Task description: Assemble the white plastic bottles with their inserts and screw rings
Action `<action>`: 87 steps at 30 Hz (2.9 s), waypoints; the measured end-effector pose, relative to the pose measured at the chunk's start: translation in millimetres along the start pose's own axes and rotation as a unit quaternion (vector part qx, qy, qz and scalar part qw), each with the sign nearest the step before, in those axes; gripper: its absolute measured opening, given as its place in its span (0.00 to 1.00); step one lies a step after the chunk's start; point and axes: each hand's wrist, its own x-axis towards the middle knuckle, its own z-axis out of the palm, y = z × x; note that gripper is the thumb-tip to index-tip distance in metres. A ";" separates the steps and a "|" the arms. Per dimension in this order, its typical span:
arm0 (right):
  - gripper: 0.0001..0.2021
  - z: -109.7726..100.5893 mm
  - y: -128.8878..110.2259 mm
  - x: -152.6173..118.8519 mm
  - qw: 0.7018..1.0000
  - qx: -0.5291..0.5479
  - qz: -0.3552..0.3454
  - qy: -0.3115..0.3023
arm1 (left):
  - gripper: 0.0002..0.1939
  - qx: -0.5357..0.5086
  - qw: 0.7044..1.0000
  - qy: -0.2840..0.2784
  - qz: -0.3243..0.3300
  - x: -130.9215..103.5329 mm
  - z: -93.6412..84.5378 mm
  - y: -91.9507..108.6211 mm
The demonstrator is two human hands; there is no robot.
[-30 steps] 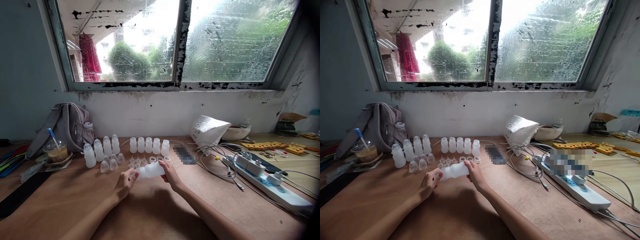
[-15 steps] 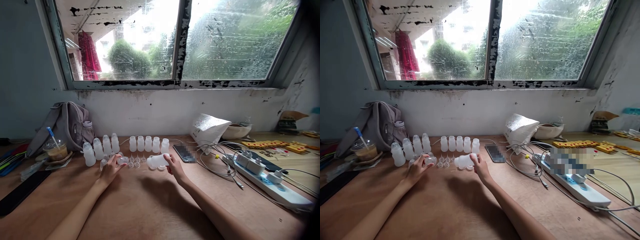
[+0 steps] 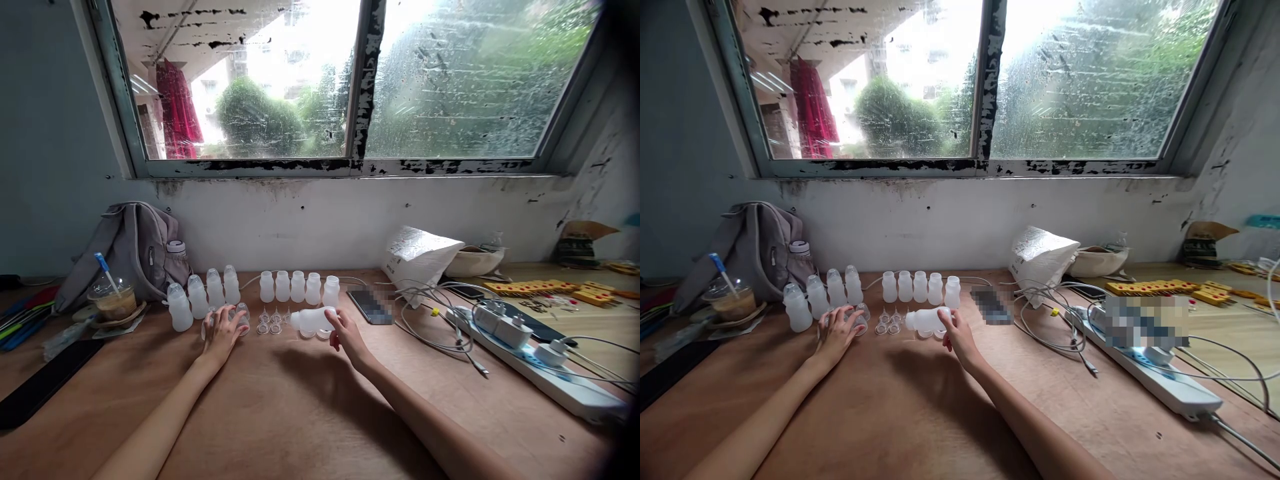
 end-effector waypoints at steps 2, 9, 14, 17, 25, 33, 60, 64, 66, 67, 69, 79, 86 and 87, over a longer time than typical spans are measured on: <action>0.19 0.7 -1.2 -0.5 1.000 0.016 0.014 -0.010 | 0.15 -0.002 1.000 0.009 -0.010 -0.3 0.3 1.0; 0.18 10.4 -7.7 -10.3 0.991 0.070 0.096 -0.061 | 0.22 -0.090 0.991 0.053 0.087 -5.9 -25.6 39.1; 0.17 25.3 -14.2 -26.6 0.981 0.091 0.120 -0.120 | 0.21 -0.104 0.982 0.035 0.151 -13.6 -40.3 72.2; 0.17 33.2 -16.6 -36.7 0.979 0.080 0.097 -0.158 | 0.18 -0.081 0.988 -0.034 0.125 -14.0 -41.8 75.0; 0.17 35.5 -19.5 -51.8 0.975 -0.023 -0.041 -0.217 | 0.06 -0.103 0.980 -0.163 0.039 -14.5 -47.6 66.7; 0.21 21.5 -21.8 -47.5 0.864 -0.276 -0.342 -0.245 | 0.07 -0.263 0.923 -0.277 0.040 -5.4 -58.7 54.4; 0.21 19.6 -27.9 -39.7 0.972 0.038 0.053 -0.228 | 0.15 -0.143 0.963 -0.225 0.034 -18.9 -57.7 72.6; 0.20 17.5 -29.4 -39.2 0.939 0.060 0.173 -0.291 | 0.16 -0.136 0.960 -0.245 0.018 -17.8 -57.6 72.3; 0.19 17.3 -32.8 -40.7 0.933 0.076 0.168 -0.310 | 0.15 -0.134 0.958 -0.255 0.010 -17.5 -57.5 72.0; 0.20 17.4 -34.7 -41.7 0.938 0.085 0.146 -0.302 | 0.14 -0.135 0.957 -0.257 0.004 -17.6 -57.3 71.8; 0.25 18.1 -37.2 -43.2 0.951 0.095 0.108 -0.274 | 0.15 -0.140 0.956 -0.257 -0.006 -18.1 -56.3 71.1; 0.20 15.9 -26.1 -30.0 0.969 0.139 0.106 -0.177 | 0.21 -0.354 0.918 -0.176 -0.006 -16.8 -51.9 68.4; 0.15 10.4 -29.3 -25.1 0.962 0.181 0.123 -0.164 | 0.13 -0.539 0.828 -0.140 -0.062 -10.7 -50.9 61.9; 0.14 10.1 -29.1 -24.9 0.961 0.185 0.122 -0.166 | 0.13 -0.548 0.822 -0.137 -0.070 -10.2 -50.0 60.9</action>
